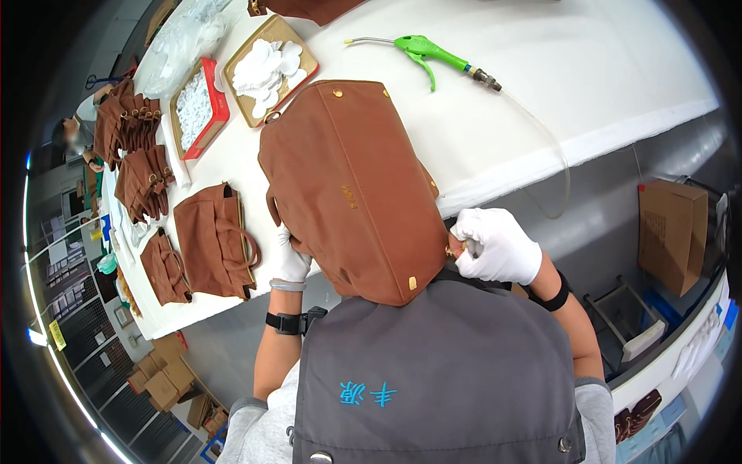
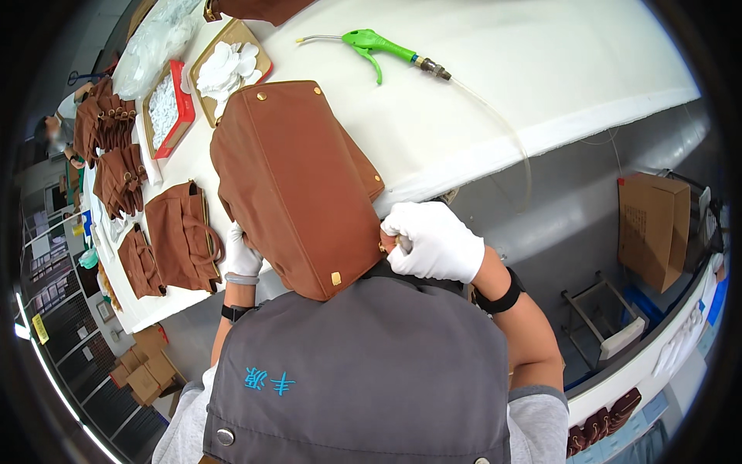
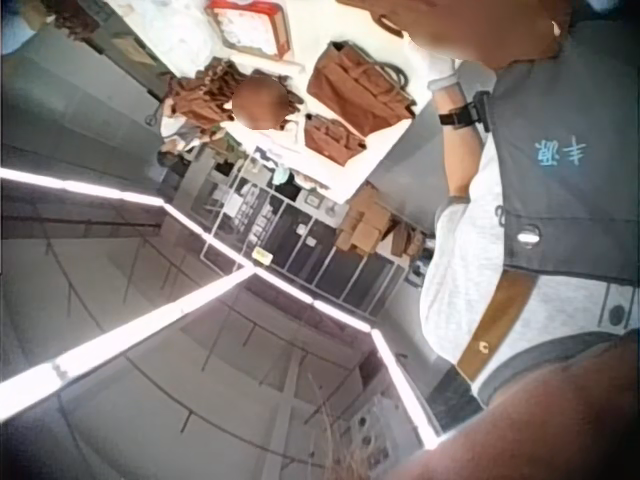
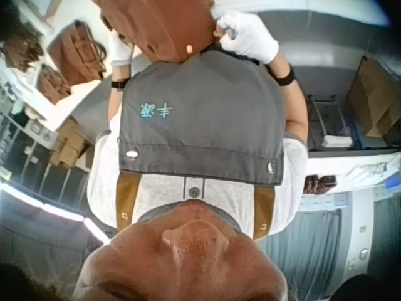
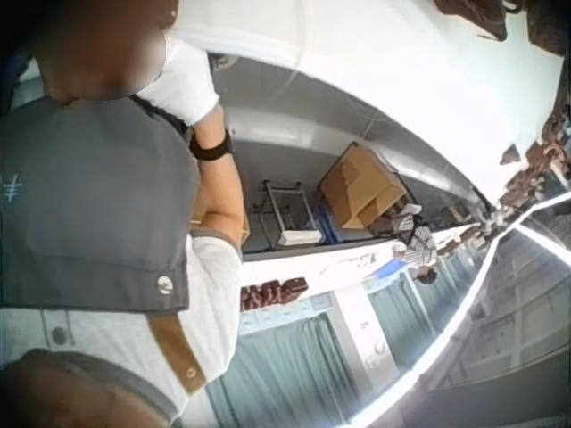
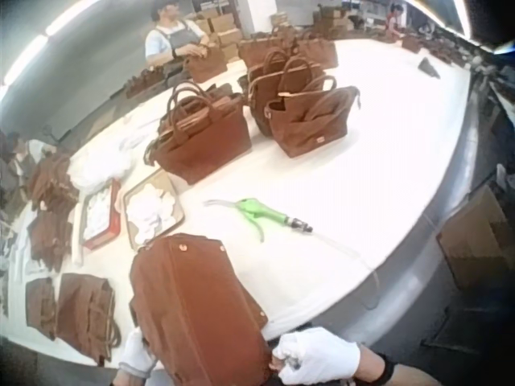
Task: The person assembles brown handbags at a factory workstation. They insert white stuffing into the bags, attach small gold corner studs by hand, and wipe the surfaces with a cloth. The person then stacks the finished bags and handles white packaging materials.
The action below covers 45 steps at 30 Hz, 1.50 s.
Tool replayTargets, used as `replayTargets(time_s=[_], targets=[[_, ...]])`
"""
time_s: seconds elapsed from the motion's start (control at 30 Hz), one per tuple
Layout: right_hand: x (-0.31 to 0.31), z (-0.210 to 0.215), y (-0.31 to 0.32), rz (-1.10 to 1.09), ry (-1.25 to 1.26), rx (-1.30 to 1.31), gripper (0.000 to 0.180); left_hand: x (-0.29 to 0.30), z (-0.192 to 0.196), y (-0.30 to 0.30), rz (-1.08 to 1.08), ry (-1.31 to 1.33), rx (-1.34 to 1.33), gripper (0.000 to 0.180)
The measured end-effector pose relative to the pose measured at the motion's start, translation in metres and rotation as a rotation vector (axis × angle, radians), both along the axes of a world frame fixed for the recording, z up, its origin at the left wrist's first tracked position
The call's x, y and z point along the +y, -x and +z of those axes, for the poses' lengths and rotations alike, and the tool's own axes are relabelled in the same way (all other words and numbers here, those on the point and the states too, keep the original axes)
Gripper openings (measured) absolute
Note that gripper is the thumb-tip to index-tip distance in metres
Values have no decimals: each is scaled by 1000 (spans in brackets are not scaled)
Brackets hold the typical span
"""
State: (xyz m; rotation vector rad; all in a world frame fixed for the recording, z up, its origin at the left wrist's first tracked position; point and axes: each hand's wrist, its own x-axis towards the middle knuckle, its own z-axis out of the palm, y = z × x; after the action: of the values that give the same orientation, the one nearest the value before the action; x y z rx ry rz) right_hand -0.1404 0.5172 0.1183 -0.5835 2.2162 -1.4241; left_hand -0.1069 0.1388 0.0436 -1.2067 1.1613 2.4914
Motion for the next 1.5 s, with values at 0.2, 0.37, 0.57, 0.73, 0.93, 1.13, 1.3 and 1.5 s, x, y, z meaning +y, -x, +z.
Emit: replayTargets(time_s=[0.2, 0.37, 0.57, 0.73, 0.93, 1.13, 1.3, 1.5], targets=[[24, -7, -17, -479, 357, -460, 3, -4, -1, -5, -2, -8, 21, 33], [18, 28, -18, -193, 733, -842, 13, -10, -8, -5, 6, -6, 14, 34], [-19, 42, -22, -148, 352, -509, 8, -4, -5, -3, -4, 3, 20, 33], [-38, 46, -27, -209, 225, -17, 10, -8, -12, -6, 6, -48, 47, 33], [-47, 40, -30, -203, 156, 137, 11, 2, -5, -3, 2, -8, 64, 32], [-39, 41, -29, -226, 342, -302, 11, 4, -4, -2, 48, -7, 46, 33], [-44, 44, -30, -272, 277, -273, 11, 3, -5, 0, 27, -21, 51, 34], [-45, 54, -28, -197, 98, 109, 12, 10, 4, 1, 59, -6, 12, 34]])
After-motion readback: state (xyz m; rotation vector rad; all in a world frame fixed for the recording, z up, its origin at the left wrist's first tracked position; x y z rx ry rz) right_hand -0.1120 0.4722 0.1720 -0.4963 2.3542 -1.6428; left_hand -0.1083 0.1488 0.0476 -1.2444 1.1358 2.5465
